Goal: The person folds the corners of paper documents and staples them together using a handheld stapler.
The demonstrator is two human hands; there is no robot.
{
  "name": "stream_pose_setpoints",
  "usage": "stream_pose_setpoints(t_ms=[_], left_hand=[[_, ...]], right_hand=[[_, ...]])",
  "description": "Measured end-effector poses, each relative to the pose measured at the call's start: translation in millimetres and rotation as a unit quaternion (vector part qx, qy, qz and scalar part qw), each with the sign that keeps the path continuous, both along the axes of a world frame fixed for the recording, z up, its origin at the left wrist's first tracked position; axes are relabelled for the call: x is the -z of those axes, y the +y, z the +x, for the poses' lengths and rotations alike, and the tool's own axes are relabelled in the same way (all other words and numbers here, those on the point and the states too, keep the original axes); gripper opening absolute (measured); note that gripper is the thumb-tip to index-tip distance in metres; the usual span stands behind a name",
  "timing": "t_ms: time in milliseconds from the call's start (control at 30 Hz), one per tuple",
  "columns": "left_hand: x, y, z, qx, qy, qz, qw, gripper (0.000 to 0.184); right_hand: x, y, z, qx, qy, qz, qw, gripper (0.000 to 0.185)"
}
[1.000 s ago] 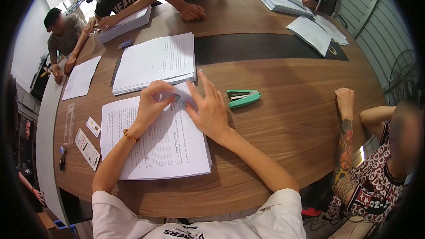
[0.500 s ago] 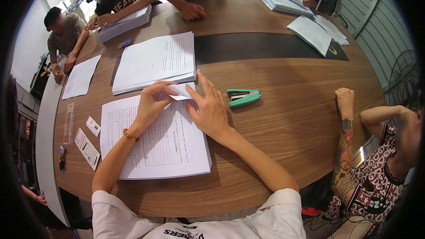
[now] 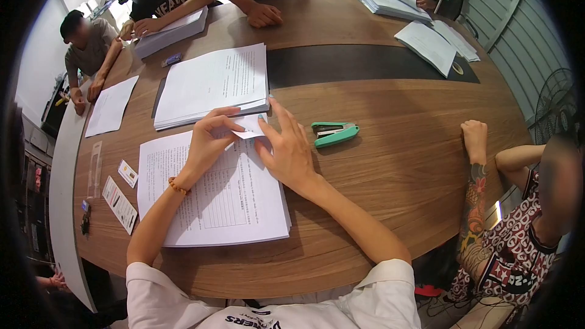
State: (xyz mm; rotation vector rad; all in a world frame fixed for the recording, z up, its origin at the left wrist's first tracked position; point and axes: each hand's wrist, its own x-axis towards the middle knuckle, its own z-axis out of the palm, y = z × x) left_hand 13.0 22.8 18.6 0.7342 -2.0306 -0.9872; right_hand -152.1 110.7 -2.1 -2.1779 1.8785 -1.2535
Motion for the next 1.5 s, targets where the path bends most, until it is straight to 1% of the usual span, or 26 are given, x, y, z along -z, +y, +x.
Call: stream_pose_setpoints(t_ms=[133,200,267,367,433,500,533,567,600,700,767,833,867,933,967,1033,1067,1133,1167,1200,1233,1267,1333,1367,1433,1500], left_hand=[[-1,-1,0,0.015,0.008,0.051,0.999,0.022],[-4,0,0,0.014,-0.007,0.083,0.996,0.022],[-4,0,0,0.011,-0.001,0.075,0.997,0.022],[-2,0,0,0.010,0.010,0.046,0.999,0.021],[1,-1,1,0.013,0.016,0.025,0.999,0.021],[0,-2,0,0.012,0.024,0.003,1.000,0.031],[-3,0,-1,0.013,0.023,0.003,1.000,0.031],[-7,2,-2,-0.007,0.013,0.015,1.000,0.037],[-10,4,-3,-0.027,0.004,0.026,0.999,0.042],[-2,1,-1,-0.013,0.016,0.046,0.999,0.043],[-2,0,0,-0.005,-0.003,0.027,1.000,0.043],[-2,0,0,0.002,-0.022,0.007,1.000,0.043],[-3,0,-1,0.000,-0.023,0.019,1.000,0.042],[-3,1,-1,-0.001,-0.025,0.030,0.999,0.041],[-4,1,-2,-0.003,-0.026,0.026,0.999,0.039],[-6,1,-3,-0.002,-0.026,0.018,0.999,0.038],[-9,1,-3,-0.002,-0.046,0.020,0.999,0.037],[-15,2,-4,-0.001,-0.066,0.021,0.998,0.037],[-17,2,-5,-0.007,-0.081,0.055,0.995,0.036],[-18,3,-5,-0.014,-0.096,0.088,0.991,0.036],[-18,3,-5,-0.013,-0.097,0.088,0.991,0.036],[-17,2,-5,-0.007,-0.088,0.086,0.992,0.036],[-14,0,-4,-0.002,-0.081,0.083,0.993,0.036],[-12,-2,-3,0.005,-0.075,0.073,0.994,0.036],[-12,-2,-3,0.013,-0.070,0.062,0.995,0.036],[-12,-1,-3,0.005,-0.076,0.055,0.996,0.037]], right_hand=[[-1,1,2,-0.001,-0.003,-0.009,1.000,0.035],[0,1,2,-0.001,-0.002,-0.012,1.000,0.036],[-1,2,1,-0.001,-0.001,-0.015,1.000,0.038],[-3,2,4,0.004,0.005,-0.022,1.000,0.046],[-3,1,6,0.019,-0.091,0.002,0.996,0.053],[3,-1,5,0.006,-0.103,-0.010,0.995,0.053],[5,-3,5,-0.008,-0.115,-0.023,0.993,0.054],[6,-3,4,-0.008,-0.115,-0.023,0.993,0.054],[6,-3,4,-0.014,-0.107,-0.024,0.994,0.052],[7,-5,3,-0.027,-0.098,-0.036,0.994,0.048],[8,-8,2,-0.032,-0.098,-0.048,0.994,0.045],[9,-14,0,-0.061,-0.210,-0.043,0.975,0.033],[8,-17,-2,-0.060,-0.211,-0.043,0.975,0.033],[7,-24,-6,-0.057,-0.281,-0.011,0.958,0.025],[7,-24,-7,-0.056,-0.281,-0.011,0.958,0.025],[7,-26,-11,-0.086,-0.366,0.068,0.924,0.024],[8,-27,-13,-0.085,-0.365,0.066,0.925,0.024],[11,-29,-16,-0.126,-0.479,0.137,0.858,0.027],[13,-29,-17,-0.125,-0.479,0.136,0.858,0.027],[13,-30,-16,-0.130,-0.515,0.141,0.835,0.029],[13,-30,-16,-0.136,-0.550,0.146,0.811,0.031],[13,-30,-17,-0.136,-0.551,0.145,0.811,0.031],[9,-29,-20,-0.135,-0.608,0.223,0.750,0.033],[11,-29,-20,-0.136,-0.609,0.222,0.750,0.033],[13,-31,-20,-0.175,-0.639,0.215,0.717,0.035],[14,-31,-20,-0.171,-0.641,0.213,0.718,0.037]])
